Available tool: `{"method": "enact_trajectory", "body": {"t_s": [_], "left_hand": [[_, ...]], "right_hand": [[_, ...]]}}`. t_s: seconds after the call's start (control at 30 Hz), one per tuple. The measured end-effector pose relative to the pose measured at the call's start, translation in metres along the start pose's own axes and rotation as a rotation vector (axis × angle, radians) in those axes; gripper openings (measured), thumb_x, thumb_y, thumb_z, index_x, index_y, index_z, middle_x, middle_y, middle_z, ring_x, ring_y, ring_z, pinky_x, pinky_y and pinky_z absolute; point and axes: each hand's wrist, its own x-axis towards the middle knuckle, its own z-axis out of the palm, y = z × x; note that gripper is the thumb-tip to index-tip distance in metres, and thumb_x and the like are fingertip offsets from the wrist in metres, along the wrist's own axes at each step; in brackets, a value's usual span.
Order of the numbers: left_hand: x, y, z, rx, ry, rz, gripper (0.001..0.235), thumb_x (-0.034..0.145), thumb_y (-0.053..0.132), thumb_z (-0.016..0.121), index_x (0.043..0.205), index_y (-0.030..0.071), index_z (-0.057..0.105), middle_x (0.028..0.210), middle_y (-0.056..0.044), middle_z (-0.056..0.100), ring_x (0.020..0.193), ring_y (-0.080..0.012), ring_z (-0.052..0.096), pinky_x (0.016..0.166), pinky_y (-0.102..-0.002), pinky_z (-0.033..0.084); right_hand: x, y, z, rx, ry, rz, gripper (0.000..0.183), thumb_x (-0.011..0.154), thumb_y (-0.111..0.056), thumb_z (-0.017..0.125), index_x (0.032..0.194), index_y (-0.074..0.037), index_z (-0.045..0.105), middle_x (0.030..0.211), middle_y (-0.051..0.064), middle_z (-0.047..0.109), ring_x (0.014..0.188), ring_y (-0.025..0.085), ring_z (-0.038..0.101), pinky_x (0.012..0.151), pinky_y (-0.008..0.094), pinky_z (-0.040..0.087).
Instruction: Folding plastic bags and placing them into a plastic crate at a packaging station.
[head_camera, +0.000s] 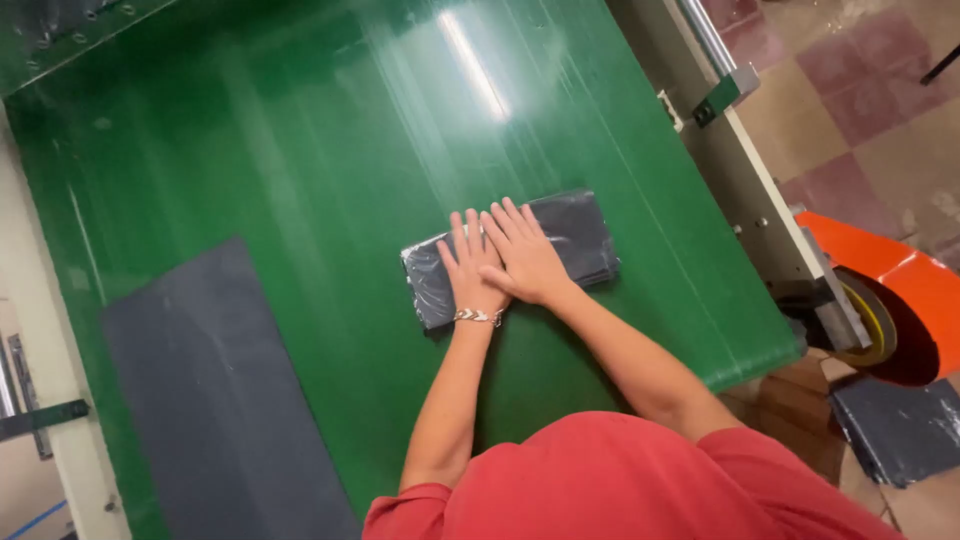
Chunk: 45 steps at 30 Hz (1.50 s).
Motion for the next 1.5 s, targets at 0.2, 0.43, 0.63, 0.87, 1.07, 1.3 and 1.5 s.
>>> {"method": "enact_trajectory", "body": {"t_s": [0.2,0.43,0.63,0.87,1.07,1.3,1.5], "left_hand": [[-0.015,-0.030,-0.034,-0.096,-0.055,-0.136,0.104,0.081,0.071,0.059,0.154,0.003,0.029,0.163,-0.022,0.021,0.153,-0.0394,0.013,0.117,-0.067,0.017],[-0.053,-0.076,-0.062,-0.129,-0.097,-0.200,0.107,0.084,0.073,0.054,0.156,0.001,0.023,0.165,-0.023,0.017,0.154,-0.0384,0.011,0.115,-0.072,0.017],[-0.094,-0.120,-0.022,0.090,0.173,0.320,0.071,0.086,0.067,0.057,0.133,0.015,0.054,0.142,-0.005,0.052,0.136,-0.0259,0.047,0.103,-0.046,0.046],[-0.080,-0.092,-0.019,0.168,0.125,0.733,0.008,0.083,0.024,0.058,0.078,0.020,0.053,0.070,0.002,0.053,0.066,-0.0205,0.058,0.054,-0.036,0.048],[-0.038,-0.036,-0.055,-0.707,-0.653,0.419,0.020,0.089,0.038,0.058,0.084,0.025,0.073,0.088,-0.002,0.075,0.090,-0.0291,0.072,0.081,-0.044,0.056],[0.010,-0.062,0.011,-1.130,-0.800,-0.386,0.060,0.100,0.055,0.037,0.107,0.006,0.071,0.099,-0.015,0.071,0.096,-0.0302,0.070,0.083,-0.042,0.057],[0.001,-0.014,0.018,-0.078,-0.058,0.044,0.044,0.100,0.060,0.040,0.088,0.020,0.050,0.065,-0.006,0.066,0.063,-0.0302,0.072,0.062,-0.041,0.058]], "right_hand": [[-0.017,0.011,-0.043,-0.221,-0.137,0.197,0.098,0.087,-0.076,0.047,0.151,-0.001,0.043,0.157,0.021,0.040,0.151,0.037,0.025,0.123,0.055,0.009],[-0.057,0.058,-0.062,-0.271,-0.129,0.342,0.094,0.089,-0.068,0.050,0.155,-0.002,0.036,0.162,0.021,0.031,0.153,0.040,0.015,0.122,0.062,0.004],[-0.044,0.011,-0.057,-0.185,0.012,0.120,0.085,0.080,-0.042,0.073,0.145,0.006,0.045,0.153,0.028,0.041,0.148,0.043,0.028,0.122,0.059,0.016],[-0.073,-0.070,0.002,0.039,-0.046,-0.218,0.076,0.074,-0.029,0.073,0.138,0.004,0.051,0.147,0.025,0.047,0.142,0.040,0.040,0.121,0.053,0.027],[-0.145,-0.052,-0.018,0.581,-0.062,-0.058,0.038,0.075,-0.003,0.065,0.112,-0.001,0.069,0.130,0.014,0.066,0.125,0.034,0.059,0.115,0.051,0.039],[-0.106,-0.043,-0.074,1.476,0.101,1.232,0.020,0.103,-0.033,0.056,0.107,-0.014,0.062,0.077,-0.002,0.059,0.059,0.007,0.059,0.049,0.018,0.049],[-0.135,0.025,-0.018,1.951,0.096,1.215,0.029,0.108,-0.029,0.041,0.132,-0.016,0.053,0.138,0.020,0.058,0.122,0.040,0.061,0.101,0.065,0.046]]}}
